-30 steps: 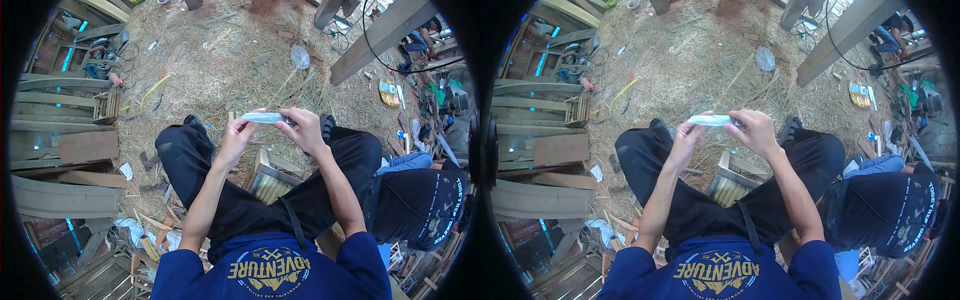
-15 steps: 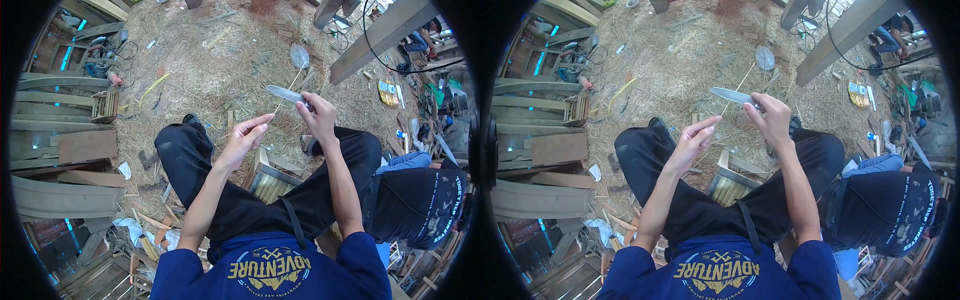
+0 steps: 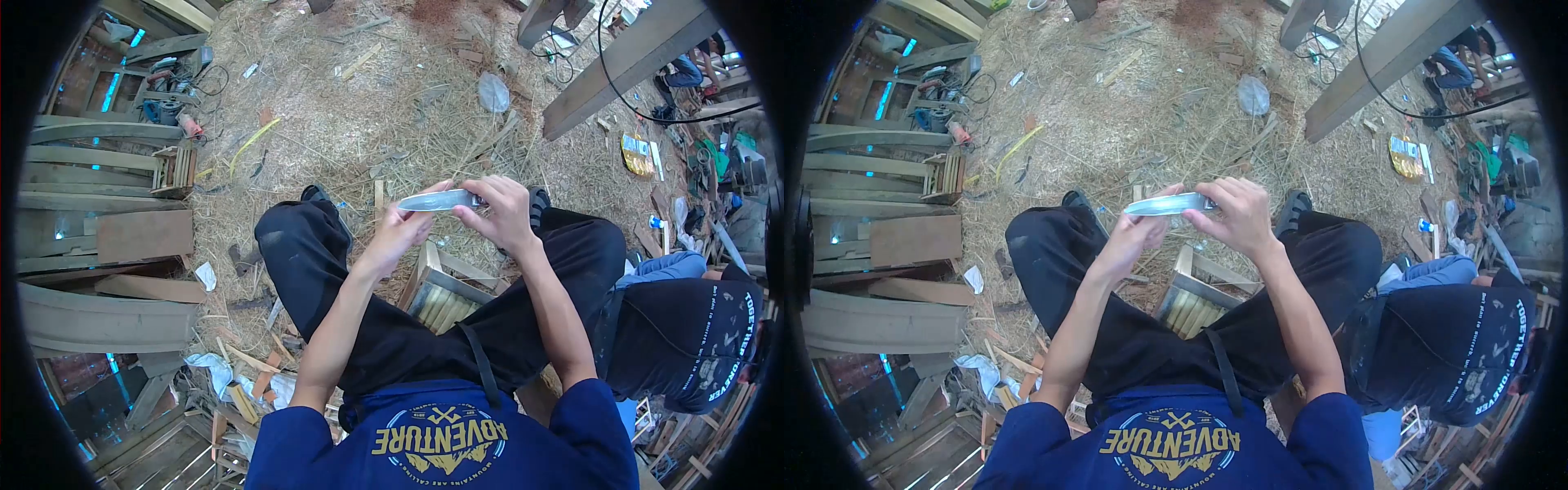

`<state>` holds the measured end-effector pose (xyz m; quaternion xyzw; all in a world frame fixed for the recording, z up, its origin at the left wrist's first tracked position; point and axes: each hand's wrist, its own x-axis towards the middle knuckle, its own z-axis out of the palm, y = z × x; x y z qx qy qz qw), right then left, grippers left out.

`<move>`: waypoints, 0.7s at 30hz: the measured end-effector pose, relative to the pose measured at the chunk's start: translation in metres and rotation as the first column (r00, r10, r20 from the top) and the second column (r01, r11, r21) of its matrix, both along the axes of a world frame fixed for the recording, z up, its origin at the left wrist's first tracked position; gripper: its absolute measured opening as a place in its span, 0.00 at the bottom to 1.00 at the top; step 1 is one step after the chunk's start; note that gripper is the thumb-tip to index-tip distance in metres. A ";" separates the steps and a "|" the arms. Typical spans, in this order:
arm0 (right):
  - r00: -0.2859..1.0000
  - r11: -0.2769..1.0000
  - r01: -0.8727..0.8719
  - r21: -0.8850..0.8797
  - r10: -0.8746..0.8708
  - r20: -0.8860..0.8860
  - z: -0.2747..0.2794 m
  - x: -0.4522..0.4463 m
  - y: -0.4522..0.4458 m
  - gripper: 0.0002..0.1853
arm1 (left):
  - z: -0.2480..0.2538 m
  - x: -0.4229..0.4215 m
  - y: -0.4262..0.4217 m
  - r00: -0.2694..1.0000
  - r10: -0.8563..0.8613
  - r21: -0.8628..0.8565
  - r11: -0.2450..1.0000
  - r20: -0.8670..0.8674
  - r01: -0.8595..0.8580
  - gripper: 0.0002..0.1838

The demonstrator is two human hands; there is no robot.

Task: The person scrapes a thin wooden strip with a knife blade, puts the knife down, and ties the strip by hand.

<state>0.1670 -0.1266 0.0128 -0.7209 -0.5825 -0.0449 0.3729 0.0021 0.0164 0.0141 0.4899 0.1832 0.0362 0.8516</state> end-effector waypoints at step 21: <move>0.951 0.957 0.288 0.035 -0.282 -0.124 -0.004 0.022 -0.008 0.18 | 0.000 -0.009 0.001 0.997 -0.075 -0.102 0.992 -0.017 0.073 0.25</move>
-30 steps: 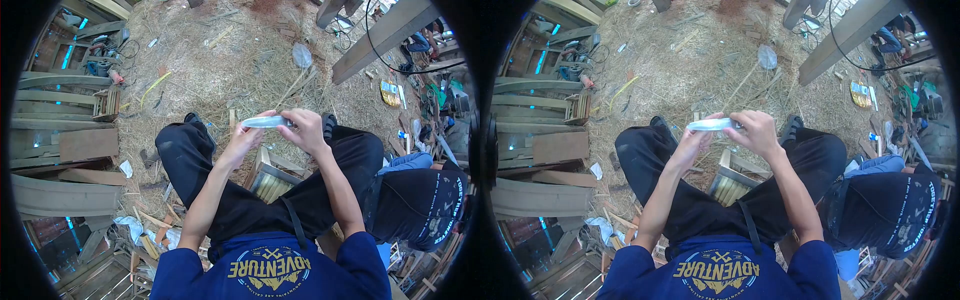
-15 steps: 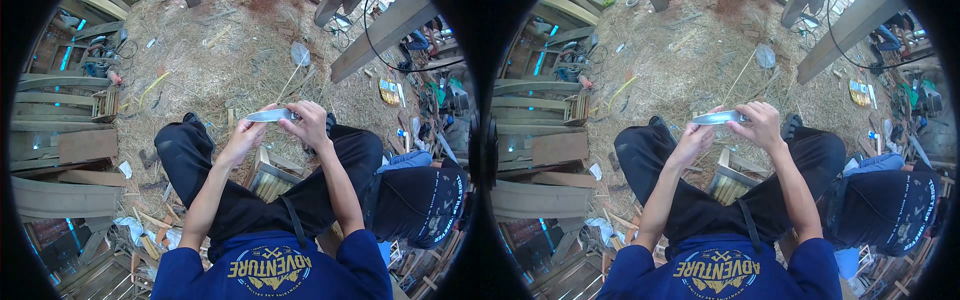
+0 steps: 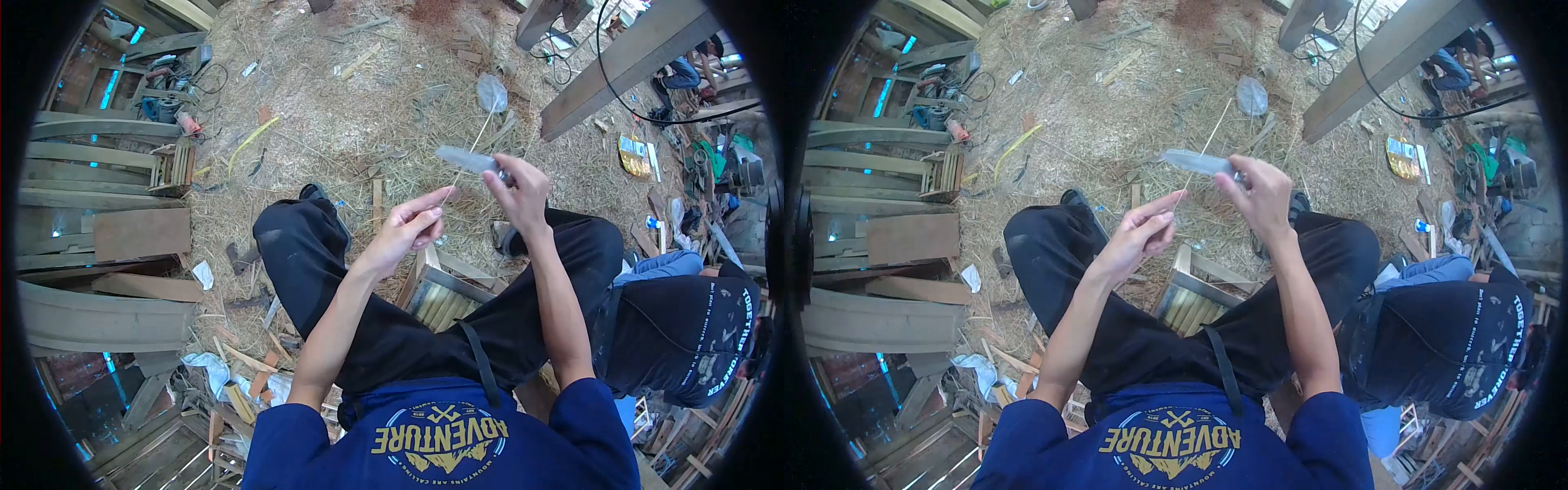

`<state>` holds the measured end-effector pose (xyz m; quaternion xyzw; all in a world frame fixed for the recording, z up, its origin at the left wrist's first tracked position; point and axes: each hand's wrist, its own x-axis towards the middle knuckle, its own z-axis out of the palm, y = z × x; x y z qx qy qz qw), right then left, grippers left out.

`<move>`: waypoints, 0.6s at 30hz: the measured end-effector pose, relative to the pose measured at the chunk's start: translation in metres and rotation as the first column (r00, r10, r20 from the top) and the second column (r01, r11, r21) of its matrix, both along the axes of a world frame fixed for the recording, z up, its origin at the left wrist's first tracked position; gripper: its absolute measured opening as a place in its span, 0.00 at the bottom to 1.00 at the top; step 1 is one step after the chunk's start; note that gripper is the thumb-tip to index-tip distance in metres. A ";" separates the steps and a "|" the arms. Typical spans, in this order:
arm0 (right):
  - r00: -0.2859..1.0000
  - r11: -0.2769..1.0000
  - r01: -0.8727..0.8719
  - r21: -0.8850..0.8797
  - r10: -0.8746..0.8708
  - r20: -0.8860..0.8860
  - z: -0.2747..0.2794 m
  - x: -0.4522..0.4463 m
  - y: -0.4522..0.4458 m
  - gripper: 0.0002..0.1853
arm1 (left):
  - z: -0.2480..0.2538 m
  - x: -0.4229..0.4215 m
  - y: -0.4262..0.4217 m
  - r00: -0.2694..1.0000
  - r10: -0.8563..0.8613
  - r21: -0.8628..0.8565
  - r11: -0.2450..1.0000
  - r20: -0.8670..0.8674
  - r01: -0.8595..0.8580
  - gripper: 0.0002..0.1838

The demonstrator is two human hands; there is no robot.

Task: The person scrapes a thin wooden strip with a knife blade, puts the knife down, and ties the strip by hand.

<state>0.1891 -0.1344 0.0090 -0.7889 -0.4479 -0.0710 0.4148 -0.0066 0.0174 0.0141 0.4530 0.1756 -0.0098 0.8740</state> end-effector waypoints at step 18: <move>0.974 0.977 -0.211 -0.013 0.212 0.083 -0.003 -0.018 0.010 0.18 | -0.007 0.009 -0.001 0.997 0.060 -0.054 0.997 -0.056 -0.063 0.24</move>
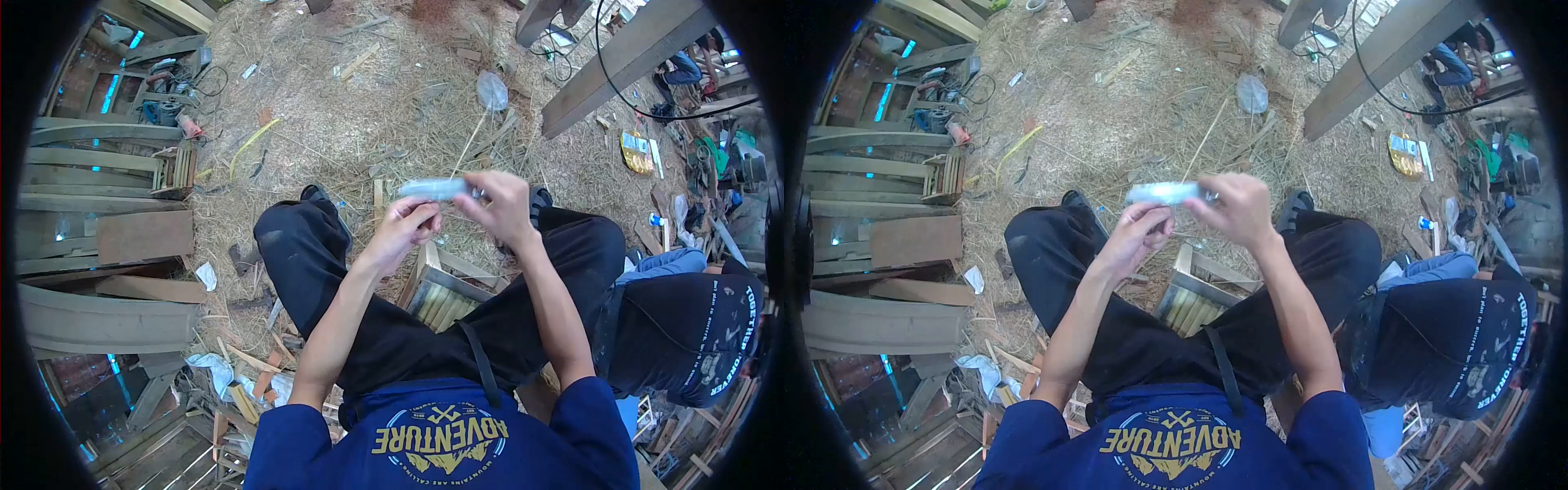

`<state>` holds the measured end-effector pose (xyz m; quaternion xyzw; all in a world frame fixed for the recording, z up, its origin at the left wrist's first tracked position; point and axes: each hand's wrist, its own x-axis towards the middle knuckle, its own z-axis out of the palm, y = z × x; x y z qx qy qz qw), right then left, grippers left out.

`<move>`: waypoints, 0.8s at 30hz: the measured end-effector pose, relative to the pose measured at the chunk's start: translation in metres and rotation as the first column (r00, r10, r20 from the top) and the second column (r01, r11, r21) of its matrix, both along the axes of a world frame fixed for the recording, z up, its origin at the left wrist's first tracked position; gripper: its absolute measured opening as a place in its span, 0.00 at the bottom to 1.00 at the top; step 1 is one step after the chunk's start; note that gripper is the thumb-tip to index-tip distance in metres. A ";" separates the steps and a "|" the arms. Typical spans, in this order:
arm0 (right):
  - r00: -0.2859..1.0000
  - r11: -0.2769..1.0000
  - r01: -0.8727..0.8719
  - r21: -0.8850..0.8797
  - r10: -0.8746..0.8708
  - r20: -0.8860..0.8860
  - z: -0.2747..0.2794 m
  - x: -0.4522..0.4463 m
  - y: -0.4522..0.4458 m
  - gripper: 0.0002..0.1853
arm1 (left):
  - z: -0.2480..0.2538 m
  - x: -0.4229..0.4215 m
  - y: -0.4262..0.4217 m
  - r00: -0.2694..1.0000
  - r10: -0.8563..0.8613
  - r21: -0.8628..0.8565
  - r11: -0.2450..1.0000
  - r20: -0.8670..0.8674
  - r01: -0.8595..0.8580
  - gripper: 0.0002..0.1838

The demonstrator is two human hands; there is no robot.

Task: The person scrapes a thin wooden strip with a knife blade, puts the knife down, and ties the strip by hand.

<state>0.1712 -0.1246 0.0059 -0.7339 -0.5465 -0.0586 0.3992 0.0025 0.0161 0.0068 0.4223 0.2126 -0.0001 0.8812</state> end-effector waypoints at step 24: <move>0.998 0.999 0.054 -0.003 -0.054 -0.023 0.008 0.006 -0.006 0.17 | -0.006 0.000 -0.009 0.997 0.037 0.157 0.986 0.072 -0.048 0.21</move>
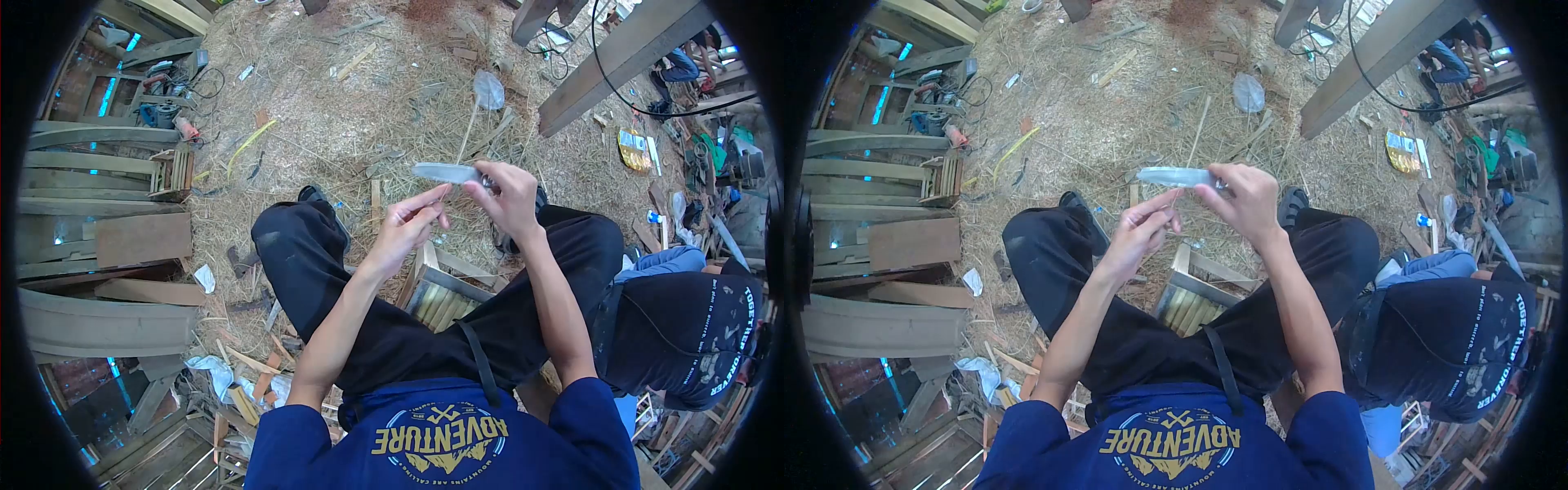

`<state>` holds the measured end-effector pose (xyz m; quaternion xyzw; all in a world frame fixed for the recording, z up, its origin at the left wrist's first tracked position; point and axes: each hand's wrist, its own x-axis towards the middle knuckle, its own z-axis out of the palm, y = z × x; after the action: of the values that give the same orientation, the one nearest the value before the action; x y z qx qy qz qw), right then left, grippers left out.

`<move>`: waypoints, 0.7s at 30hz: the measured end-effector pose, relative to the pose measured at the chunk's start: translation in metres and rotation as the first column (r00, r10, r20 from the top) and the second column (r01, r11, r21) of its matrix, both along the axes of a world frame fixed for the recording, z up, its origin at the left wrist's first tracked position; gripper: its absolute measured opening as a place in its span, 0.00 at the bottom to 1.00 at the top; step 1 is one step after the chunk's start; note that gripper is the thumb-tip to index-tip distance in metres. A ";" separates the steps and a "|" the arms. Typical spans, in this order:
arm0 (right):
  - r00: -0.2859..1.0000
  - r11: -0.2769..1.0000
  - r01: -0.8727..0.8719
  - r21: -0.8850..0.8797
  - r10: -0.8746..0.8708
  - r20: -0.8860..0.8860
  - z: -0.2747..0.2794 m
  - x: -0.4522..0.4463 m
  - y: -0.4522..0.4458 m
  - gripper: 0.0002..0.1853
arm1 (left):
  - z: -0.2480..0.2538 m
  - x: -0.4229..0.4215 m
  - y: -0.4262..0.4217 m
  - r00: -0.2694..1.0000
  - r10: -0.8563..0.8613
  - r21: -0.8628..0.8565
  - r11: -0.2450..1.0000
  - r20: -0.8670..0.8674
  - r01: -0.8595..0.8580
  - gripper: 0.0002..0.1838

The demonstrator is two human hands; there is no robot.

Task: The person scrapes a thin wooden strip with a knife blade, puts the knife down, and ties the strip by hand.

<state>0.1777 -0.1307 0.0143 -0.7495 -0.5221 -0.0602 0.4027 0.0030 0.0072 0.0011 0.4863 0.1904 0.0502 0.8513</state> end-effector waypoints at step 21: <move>0.992 0.995 0.097 -0.033 -0.099 -0.073 -0.002 0.002 -0.001 0.16 | 0.004 0.001 -0.005 0.998 0.013 0.059 0.998 -0.056 -0.010 0.21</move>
<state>0.1798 -0.1322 0.0120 -0.7818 -0.4699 -0.0443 0.4074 0.0044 0.0026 0.0048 0.5110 0.2157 0.0467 0.8308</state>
